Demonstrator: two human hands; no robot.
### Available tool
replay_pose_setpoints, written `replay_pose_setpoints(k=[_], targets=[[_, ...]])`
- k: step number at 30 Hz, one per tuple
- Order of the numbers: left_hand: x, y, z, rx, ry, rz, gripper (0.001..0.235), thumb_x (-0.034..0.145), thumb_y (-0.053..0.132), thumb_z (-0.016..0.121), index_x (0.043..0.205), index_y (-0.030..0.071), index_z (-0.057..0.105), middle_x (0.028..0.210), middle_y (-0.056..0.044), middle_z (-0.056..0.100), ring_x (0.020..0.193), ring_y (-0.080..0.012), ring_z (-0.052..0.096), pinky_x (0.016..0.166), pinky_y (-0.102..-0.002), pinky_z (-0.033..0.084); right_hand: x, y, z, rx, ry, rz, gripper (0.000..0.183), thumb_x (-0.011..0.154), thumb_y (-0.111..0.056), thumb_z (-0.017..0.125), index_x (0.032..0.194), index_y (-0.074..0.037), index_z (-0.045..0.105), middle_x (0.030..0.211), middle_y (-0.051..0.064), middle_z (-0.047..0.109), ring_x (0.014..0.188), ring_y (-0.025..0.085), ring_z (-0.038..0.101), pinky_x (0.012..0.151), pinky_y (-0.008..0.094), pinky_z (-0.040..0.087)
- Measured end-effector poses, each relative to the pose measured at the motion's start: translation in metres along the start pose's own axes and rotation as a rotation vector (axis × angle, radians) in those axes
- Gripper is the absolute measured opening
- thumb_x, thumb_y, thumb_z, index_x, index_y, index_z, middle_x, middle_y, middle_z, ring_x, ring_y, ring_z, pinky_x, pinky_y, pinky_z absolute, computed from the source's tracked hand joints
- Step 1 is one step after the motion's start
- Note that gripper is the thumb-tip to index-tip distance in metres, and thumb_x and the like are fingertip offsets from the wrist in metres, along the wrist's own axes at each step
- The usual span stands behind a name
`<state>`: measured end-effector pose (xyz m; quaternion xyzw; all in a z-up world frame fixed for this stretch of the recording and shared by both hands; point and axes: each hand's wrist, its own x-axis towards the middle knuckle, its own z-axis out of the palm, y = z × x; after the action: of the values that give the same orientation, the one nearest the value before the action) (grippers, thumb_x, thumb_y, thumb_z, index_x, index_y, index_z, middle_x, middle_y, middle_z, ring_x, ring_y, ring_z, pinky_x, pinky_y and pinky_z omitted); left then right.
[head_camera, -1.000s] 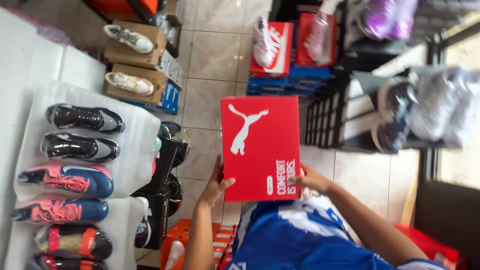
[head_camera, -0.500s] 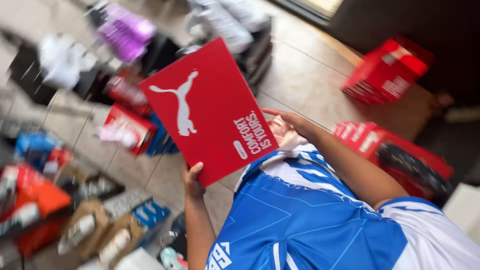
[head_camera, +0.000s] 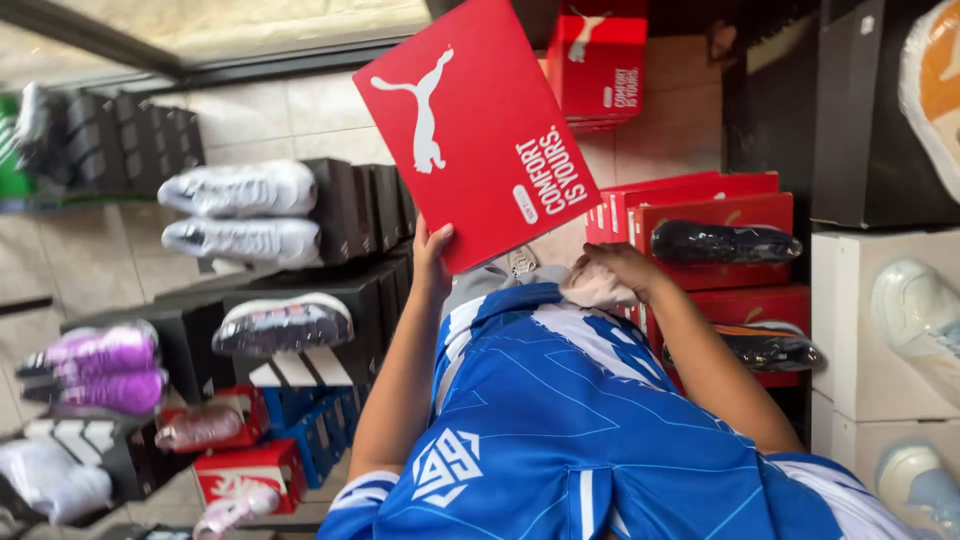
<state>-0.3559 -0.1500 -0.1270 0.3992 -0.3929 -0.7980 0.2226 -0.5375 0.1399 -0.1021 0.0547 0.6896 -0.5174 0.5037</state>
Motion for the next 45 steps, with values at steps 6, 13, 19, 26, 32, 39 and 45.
replay_pose_setpoints(k=[6,13,19,26,32,39,45], targets=[[0.112,-0.045,0.069,0.154,-0.216,-0.164,0.096,0.084,0.021,0.088,0.161,0.019,0.031,0.147,-0.022,0.051,0.121,-0.0395,0.059,0.089,-0.061,0.056,0.036,-0.027,0.043,0.594,-0.193,-0.161,0.083,0.101,-0.053,0.051,0.165,-0.019,0.01,0.154,0.038,0.039,0.135,0.04,0.053,0.108,0.046,0.049],[0.248,-0.134,0.105,0.285,-0.362,-0.476,0.11,0.085,0.018,0.087,0.166,0.018,0.014,0.16,-0.023,0.035,0.133,-0.0509,0.05,0.092,-0.061,0.055,0.228,0.016,0.034,0.925,0.271,0.143,0.067,0.091,-0.057,0.078,0.129,-0.021,0.037,0.117,0.007,0.056,0.095,0.017,0.063,0.082,0.03,0.05],[0.35,-0.232,0.143,0.284,-0.458,-0.543,0.115,0.082,0.011,0.09,0.166,0.019,0.012,0.167,-0.023,0.023,0.146,-0.053,0.034,0.104,-0.063,0.047,0.342,0.02,0.0,1.138,0.464,0.037,0.039,0.092,-0.04,0.079,0.072,-0.02,0.053,0.061,-0.004,0.059,0.05,0.004,0.059,0.046,0.013,0.039],[0.433,-0.321,0.154,0.268,-0.463,-0.522,0.117,0.085,0.012,0.089,0.167,0.013,0.006,0.168,-0.026,0.02,0.152,-0.0525,0.025,0.115,-0.063,0.039,0.446,0.016,-0.042,1.11,0.496,0.093,0.042,0.086,-0.043,0.08,0.065,-0.024,0.049,0.061,-0.01,0.056,0.057,-0.003,0.059,0.053,0.01,0.04],[0.465,-0.348,0.17,0.349,-0.489,-0.398,0.093,0.08,0.014,0.063,0.164,0.015,0.022,0.159,-0.016,0.041,0.142,-0.0332,0.041,0.117,-0.044,0.035,0.539,0.167,-0.089,0.948,0.354,0.169,0.027,0.091,-0.037,0.067,0.105,-0.014,0.06,0.09,-0.002,0.054,0.081,0.008,0.048,0.071,0.021,0.039],[0.484,-0.363,0.182,0.379,-0.515,-0.32,0.072,0.104,0.035,0.053,0.164,0.014,0.02,0.168,-0.016,0.029,0.156,-0.0333,0.023,0.127,-0.047,0.017,0.552,0.115,-0.109,0.935,0.454,0.099,0.028,0.094,-0.044,0.071,0.097,-0.018,0.061,0.075,-0.004,0.054,0.065,0.005,0.045,0.059,0.02,0.035],[0.486,-0.352,0.187,0.429,-0.492,-0.319,0.071,0.105,0.038,0.049,0.164,0.013,0.018,0.167,-0.019,0.031,0.153,-0.0347,0.03,0.124,-0.046,0.026,0.556,0.118,-0.106,0.964,0.438,0.188,0.038,0.088,-0.055,0.072,0.09,-0.021,0.057,0.066,-0.004,0.052,0.055,0.006,0.043,0.052,0.02,0.031]])
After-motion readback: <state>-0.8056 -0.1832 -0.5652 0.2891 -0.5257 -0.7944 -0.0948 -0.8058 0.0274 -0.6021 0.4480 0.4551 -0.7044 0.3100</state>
